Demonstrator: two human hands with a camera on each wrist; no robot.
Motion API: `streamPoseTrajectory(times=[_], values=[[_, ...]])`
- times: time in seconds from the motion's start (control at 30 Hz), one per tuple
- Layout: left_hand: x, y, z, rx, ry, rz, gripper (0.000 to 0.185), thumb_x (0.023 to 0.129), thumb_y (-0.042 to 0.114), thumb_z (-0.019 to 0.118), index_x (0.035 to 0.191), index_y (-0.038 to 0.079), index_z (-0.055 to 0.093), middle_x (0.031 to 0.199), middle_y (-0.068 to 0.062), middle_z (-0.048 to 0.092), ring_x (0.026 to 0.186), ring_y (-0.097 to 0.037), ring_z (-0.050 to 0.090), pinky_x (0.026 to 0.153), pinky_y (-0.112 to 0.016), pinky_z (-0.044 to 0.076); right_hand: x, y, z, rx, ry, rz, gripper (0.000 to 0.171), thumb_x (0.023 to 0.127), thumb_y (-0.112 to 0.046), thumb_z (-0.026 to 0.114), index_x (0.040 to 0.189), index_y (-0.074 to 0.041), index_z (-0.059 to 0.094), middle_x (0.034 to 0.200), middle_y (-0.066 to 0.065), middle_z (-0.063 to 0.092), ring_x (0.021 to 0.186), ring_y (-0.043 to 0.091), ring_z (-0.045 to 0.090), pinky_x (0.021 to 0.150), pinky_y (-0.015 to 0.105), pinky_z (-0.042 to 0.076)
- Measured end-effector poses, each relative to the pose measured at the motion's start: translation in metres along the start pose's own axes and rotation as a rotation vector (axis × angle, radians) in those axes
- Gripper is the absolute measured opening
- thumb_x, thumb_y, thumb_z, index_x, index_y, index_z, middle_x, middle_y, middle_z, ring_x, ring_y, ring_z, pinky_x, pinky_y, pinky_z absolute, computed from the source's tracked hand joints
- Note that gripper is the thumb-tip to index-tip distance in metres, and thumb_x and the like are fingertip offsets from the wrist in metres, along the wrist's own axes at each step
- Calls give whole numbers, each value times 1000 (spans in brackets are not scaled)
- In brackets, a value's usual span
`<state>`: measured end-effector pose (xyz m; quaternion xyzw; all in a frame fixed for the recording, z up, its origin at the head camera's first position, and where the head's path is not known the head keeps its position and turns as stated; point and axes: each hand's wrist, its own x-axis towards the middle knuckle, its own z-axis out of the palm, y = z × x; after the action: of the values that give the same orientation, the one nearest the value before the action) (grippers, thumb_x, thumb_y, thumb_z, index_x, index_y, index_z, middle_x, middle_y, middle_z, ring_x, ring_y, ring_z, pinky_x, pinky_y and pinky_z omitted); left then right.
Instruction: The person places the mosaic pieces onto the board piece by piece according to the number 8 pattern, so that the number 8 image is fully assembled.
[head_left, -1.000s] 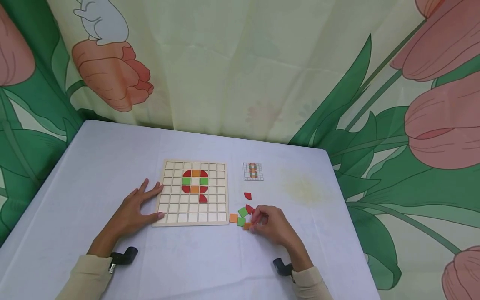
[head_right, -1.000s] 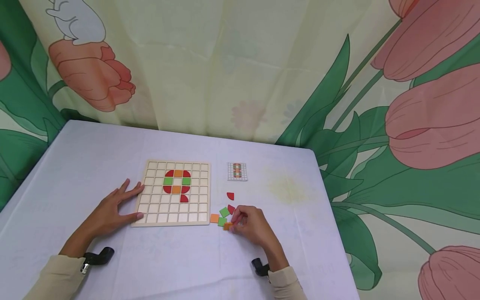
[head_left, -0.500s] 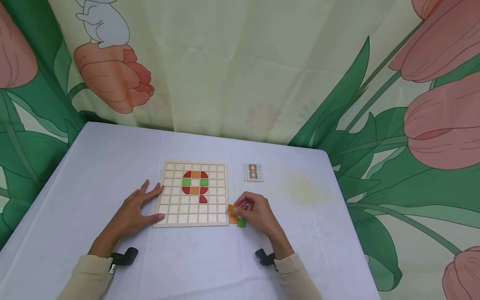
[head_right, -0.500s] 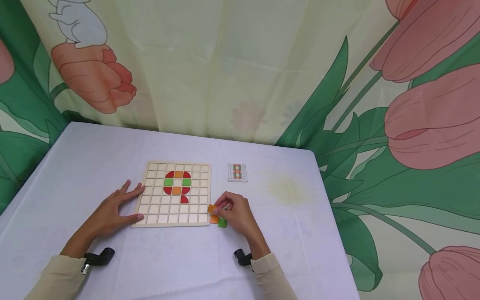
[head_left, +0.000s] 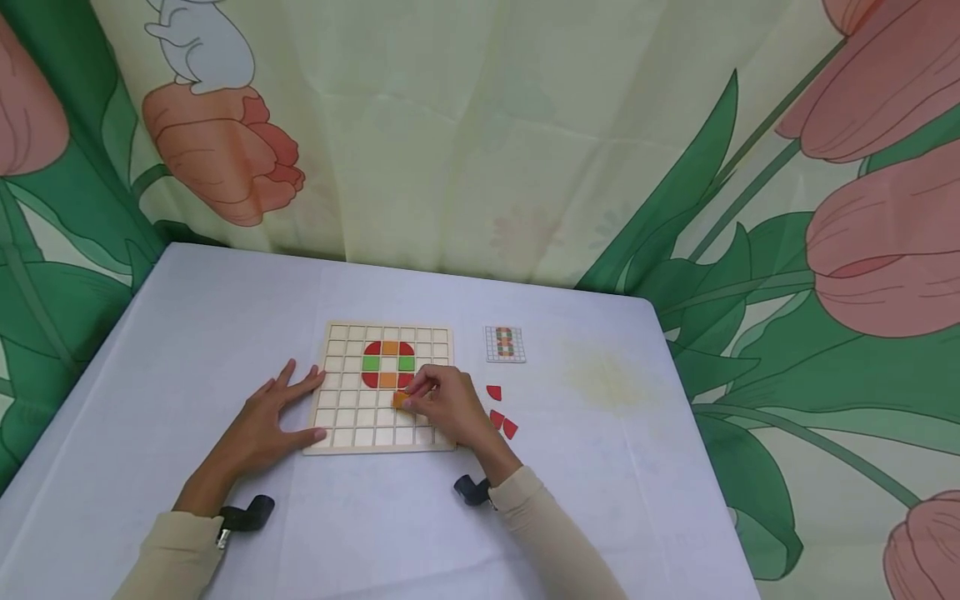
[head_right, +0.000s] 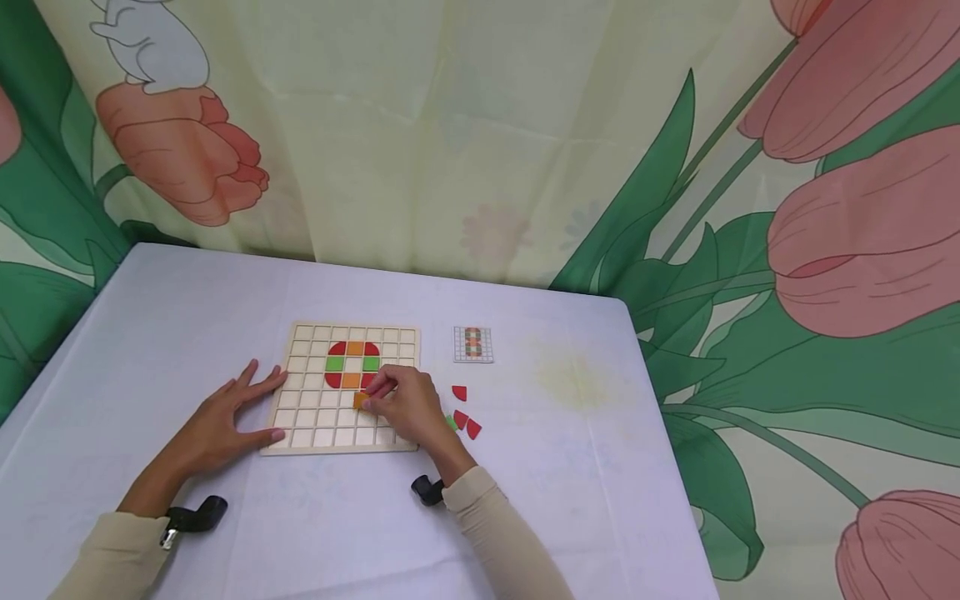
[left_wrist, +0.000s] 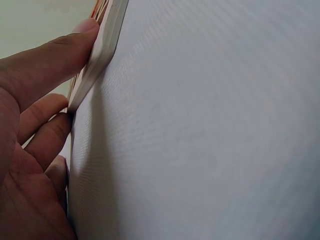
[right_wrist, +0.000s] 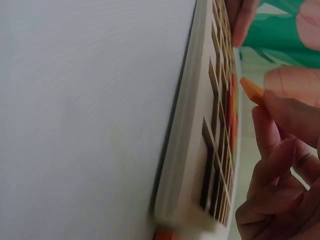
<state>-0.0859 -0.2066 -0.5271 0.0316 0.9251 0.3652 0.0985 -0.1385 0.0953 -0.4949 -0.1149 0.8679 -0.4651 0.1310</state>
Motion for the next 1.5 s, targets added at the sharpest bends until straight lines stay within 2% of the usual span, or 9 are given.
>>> streamPoseTrajectory(times=[0.2, 0.63, 0.83, 1.1, 1.2, 1.3, 1.4, 1.5], values=[[1, 0, 2, -2, 0, 0, 100, 82, 41, 90, 166, 25, 38, 177, -28, 10, 153, -70, 15, 113, -86, 25, 13, -8, 13, -52, 6, 37, 15, 89, -17, 87, 90, -21, 73, 80, -8, 71, 78, 7, 67, 70, 25, 53], [2, -2, 1, 7, 9, 10, 100, 83, 43, 90, 166, 25, 37, 177, -28, 10, 153, -70, 15, 113, -87, 24, 22, -16, 23, -206, 12, 43, 15, 90, -16, 86, 85, -22, 74, 74, -10, 67, 72, 7, 62, 67, 23, 49], [2, -2, 1, 1, 8, 9, 100, 83, 42, 90, 166, 25, 38, 177, -28, 10, 154, -69, 15, 114, -87, 23, 23, -15, 23, -208, 2, 40, 15, 89, -17, 87, 84, -23, 74, 74, -9, 66, 73, 8, 62, 66, 23, 50], [4, -2, 0, 4, 16, 7, 100, 82, 42, 90, 166, 24, 38, 177, -28, 11, 154, -69, 15, 115, -86, 24, 18, -3, 8, -85, -7, 21, 17, 88, -18, 88, 101, -21, 78, 84, -8, 71, 82, 9, 66, 72, 25, 54], [4, -3, 0, 10, 17, 8, 100, 82, 42, 90, 166, 24, 38, 176, -29, 11, 154, -69, 15, 114, -86, 24, 15, 3, -2, -60, 16, 50, 19, 88, -19, 88, 104, -21, 78, 85, -7, 71, 79, 12, 66, 66, 26, 54], [4, -3, 0, 10, 16, 6, 100, 82, 41, 90, 166, 24, 38, 176, -29, 11, 153, -70, 16, 113, -87, 25, 11, 10, -14, -65, 57, 78, 20, 88, -18, 88, 105, -21, 77, 86, -4, 70, 74, 18, 63, 60, 26, 50], [4, -3, 1, 10, 14, 1, 101, 82, 42, 90, 166, 24, 37, 176, -29, 11, 153, -70, 16, 113, -87, 26, 7, 18, -27, -78, 98, 109, 23, 88, -18, 88, 108, -21, 77, 88, -4, 70, 72, 20, 60, 58, 27, 46], [3, -4, 1, 6, 9, -5, 101, 82, 42, 90, 166, 24, 36, 176, -29, 10, 153, -70, 15, 113, -87, 25, 2, 28, -41, -82, 144, 141, 25, 88, -15, 88, 109, -21, 77, 90, -3, 71, 71, 21, 60, 58, 27, 48]])
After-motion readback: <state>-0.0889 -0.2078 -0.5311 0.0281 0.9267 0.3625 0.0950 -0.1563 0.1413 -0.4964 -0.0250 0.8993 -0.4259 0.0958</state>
